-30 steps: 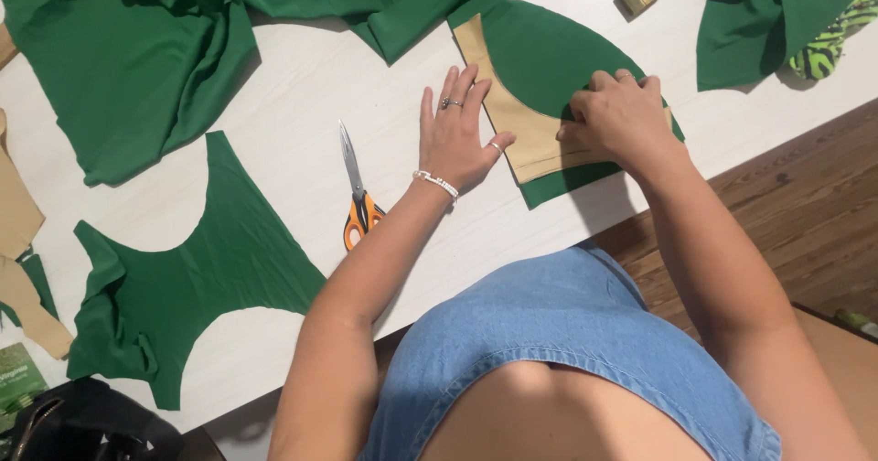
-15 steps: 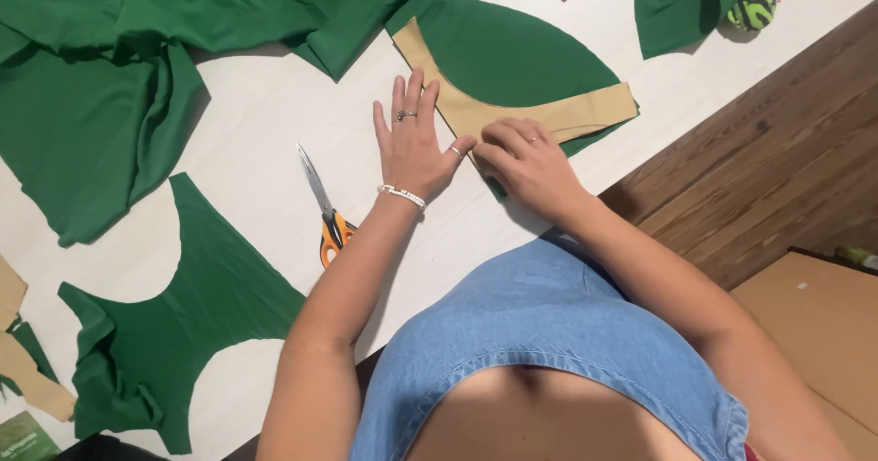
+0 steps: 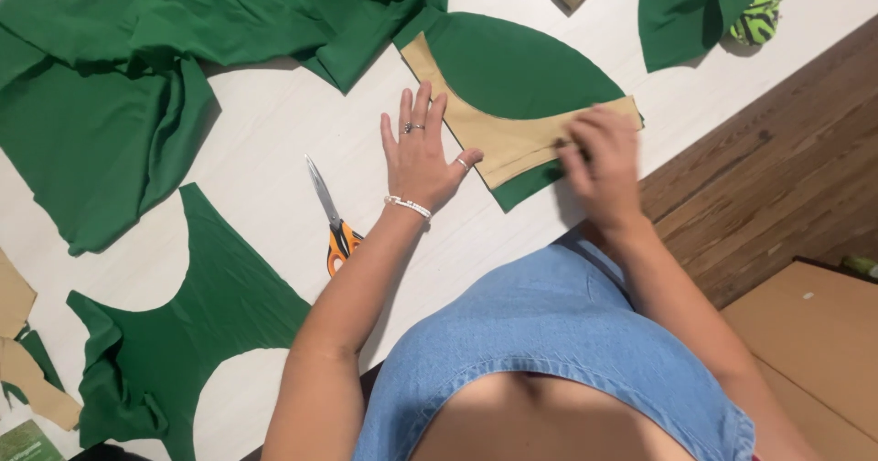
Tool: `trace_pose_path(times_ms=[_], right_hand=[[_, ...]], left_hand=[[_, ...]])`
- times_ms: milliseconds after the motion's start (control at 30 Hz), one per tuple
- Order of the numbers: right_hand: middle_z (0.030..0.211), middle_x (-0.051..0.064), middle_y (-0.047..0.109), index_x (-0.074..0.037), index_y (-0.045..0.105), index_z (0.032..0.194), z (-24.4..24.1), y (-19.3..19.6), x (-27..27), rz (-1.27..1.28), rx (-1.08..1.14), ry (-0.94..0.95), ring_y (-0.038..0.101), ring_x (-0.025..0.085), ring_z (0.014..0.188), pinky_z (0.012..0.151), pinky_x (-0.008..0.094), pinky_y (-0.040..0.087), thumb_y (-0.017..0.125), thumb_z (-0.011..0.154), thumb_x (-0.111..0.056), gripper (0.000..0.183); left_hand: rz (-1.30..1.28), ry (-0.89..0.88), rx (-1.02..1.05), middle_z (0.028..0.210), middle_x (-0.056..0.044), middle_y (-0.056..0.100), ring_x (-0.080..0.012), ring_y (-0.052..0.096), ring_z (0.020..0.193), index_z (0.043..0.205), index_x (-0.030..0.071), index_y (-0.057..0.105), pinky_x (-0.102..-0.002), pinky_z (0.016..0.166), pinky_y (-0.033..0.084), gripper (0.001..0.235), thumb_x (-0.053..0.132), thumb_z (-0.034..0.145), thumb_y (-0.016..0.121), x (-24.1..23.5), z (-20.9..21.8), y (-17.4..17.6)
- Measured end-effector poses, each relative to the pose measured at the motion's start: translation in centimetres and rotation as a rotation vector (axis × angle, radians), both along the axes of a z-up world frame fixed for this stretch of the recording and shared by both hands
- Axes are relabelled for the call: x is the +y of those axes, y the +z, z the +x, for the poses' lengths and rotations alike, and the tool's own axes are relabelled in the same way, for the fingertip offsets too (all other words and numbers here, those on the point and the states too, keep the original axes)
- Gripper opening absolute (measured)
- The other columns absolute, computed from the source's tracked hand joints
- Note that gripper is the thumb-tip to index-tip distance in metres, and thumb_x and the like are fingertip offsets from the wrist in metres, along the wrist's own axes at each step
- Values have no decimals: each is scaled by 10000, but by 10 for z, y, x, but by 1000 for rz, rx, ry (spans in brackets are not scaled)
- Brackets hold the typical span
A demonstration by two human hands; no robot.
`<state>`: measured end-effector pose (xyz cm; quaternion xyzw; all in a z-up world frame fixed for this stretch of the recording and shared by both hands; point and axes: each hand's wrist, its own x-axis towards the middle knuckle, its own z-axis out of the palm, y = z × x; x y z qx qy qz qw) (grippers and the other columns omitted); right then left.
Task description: Arranging green fabric pieces and tan paper patterns on a work table for garment production
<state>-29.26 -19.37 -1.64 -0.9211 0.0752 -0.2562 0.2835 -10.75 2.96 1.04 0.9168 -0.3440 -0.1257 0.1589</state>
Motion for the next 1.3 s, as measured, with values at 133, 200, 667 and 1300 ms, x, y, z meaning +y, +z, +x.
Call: trace_pose_path(times_ms=[133, 200, 667, 1300], right_hand=[[1183, 138, 604, -62, 722, 1207, -38, -15, -38, 43, -35, -244, 537, 369, 1176, 1067, 479, 391, 731, 987, -17, 225], [1199, 116, 569, -79, 752, 1230, -41, -10, -52, -20, -28, -343, 510, 330, 1155, 1047, 444, 389, 736, 978, -5, 263], [920, 37, 570, -268, 793, 841, -47, 4, -20, -94, 22, -220, 552, 274, 824, 891, 404, 445, 640, 822, -27, 286], [996, -26, 514, -285, 788, 1059, -54, -19, -16, -221, 80, -386, 536, 200, 986, 993, 359, 335, 667, 962, -81, 256]], left_hand=[[6, -8, 12, 1720, -66, 167, -302, 117, 1600, 1582, 175, 323, -659, 1261, 70, 954, 758, 883, 608, 7, -5, 3], [0, -14, 7, 1722, -62, 161, -297, 116, 1600, 1584, 177, 322, -655, 1263, 70, 954, 754, 883, 614, 1, -1, 4], [-25, 2, -4, 1717, -57, 187, -295, 135, 1595, 1575, 182, 338, -655, 1262, 80, 978, 806, 860, 572, 3, -4, 0], [-23, -7, -27, 1714, -68, 196, -303, 145, 1592, 1573, 170, 350, -664, 1255, 74, 985, 806, 857, 582, 2, -3, -5]])
